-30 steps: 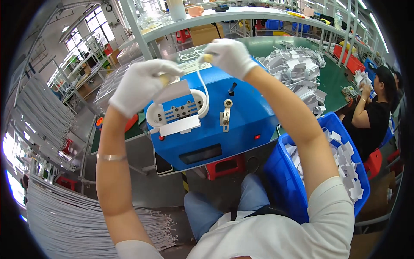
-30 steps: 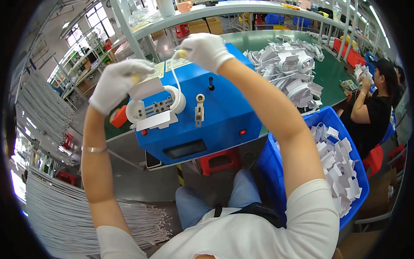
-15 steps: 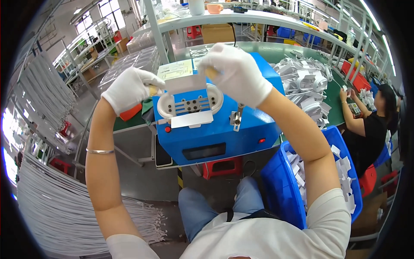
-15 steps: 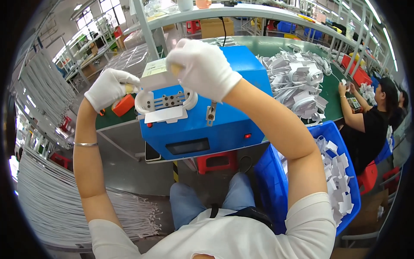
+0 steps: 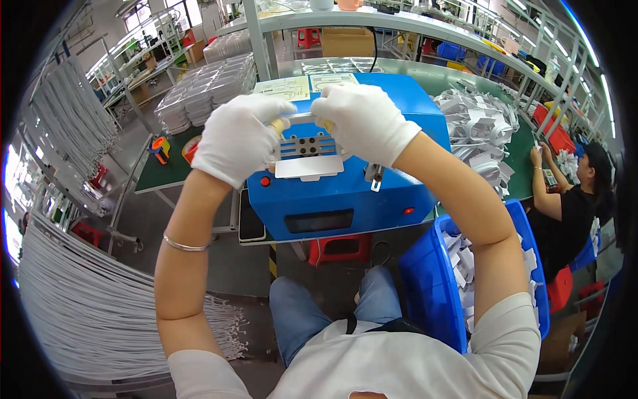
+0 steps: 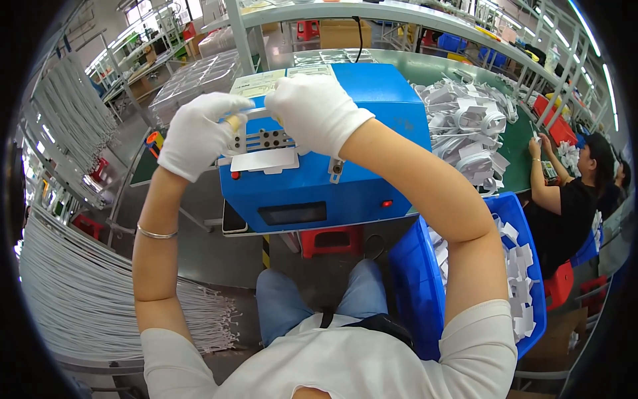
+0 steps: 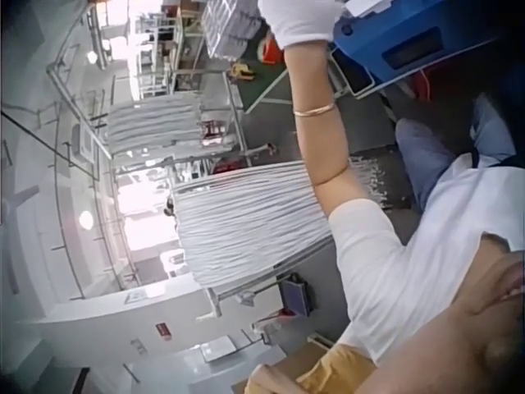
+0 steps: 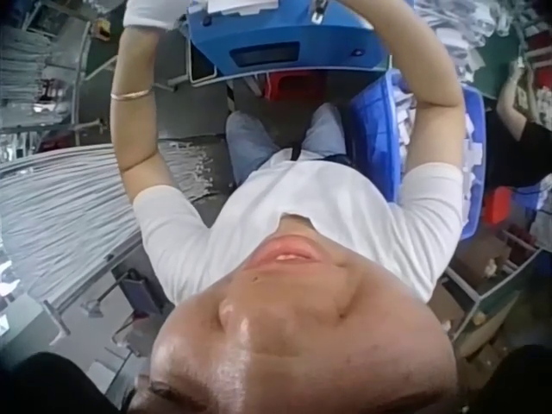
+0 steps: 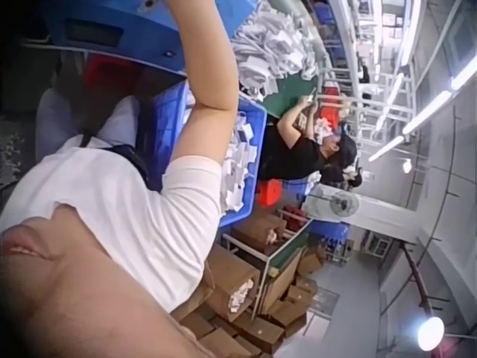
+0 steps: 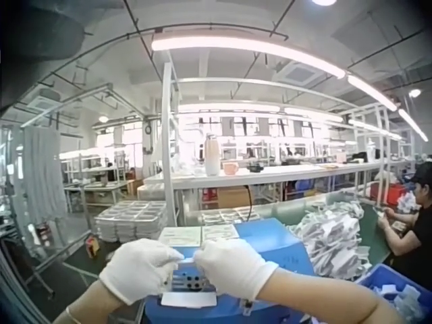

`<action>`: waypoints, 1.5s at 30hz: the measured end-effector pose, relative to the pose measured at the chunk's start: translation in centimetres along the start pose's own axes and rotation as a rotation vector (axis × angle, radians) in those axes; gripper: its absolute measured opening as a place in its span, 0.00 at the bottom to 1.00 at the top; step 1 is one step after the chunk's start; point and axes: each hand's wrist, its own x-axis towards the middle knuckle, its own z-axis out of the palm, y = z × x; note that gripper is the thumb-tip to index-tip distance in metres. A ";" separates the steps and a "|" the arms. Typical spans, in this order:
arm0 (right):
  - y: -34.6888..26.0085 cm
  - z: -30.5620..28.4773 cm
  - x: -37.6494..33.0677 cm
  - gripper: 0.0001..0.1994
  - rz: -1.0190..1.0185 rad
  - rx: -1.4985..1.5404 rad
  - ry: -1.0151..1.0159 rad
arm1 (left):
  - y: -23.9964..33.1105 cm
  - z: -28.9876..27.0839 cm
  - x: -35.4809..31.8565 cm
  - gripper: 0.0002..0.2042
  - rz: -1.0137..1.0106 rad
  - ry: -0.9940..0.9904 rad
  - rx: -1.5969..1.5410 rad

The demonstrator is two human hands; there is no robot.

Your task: Use a benchtop machine to process electrical cable segments and organize the finished parts into bins.

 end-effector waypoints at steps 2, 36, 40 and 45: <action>0.2 -0.5 0.2 0.10 0.040 0.050 -0.054 | 0.1 0.7 -0.2 0.09 0.009 0.045 -0.022; 0.4 0.9 1.6 0.08 0.088 0.585 0.149 | -0.7 1.7 0.6 0.12 -0.105 -0.074 -0.039; 0.1 0.5 1.4 0.07 -0.002 0.387 0.222 | -0.6 1.7 0.7 0.14 -0.122 -0.083 -0.088; 0.9 -0.7 2.3 0.09 0.211 0.615 -0.023 | -0.6 1.8 0.5 0.11 -0.101 -0.071 -0.061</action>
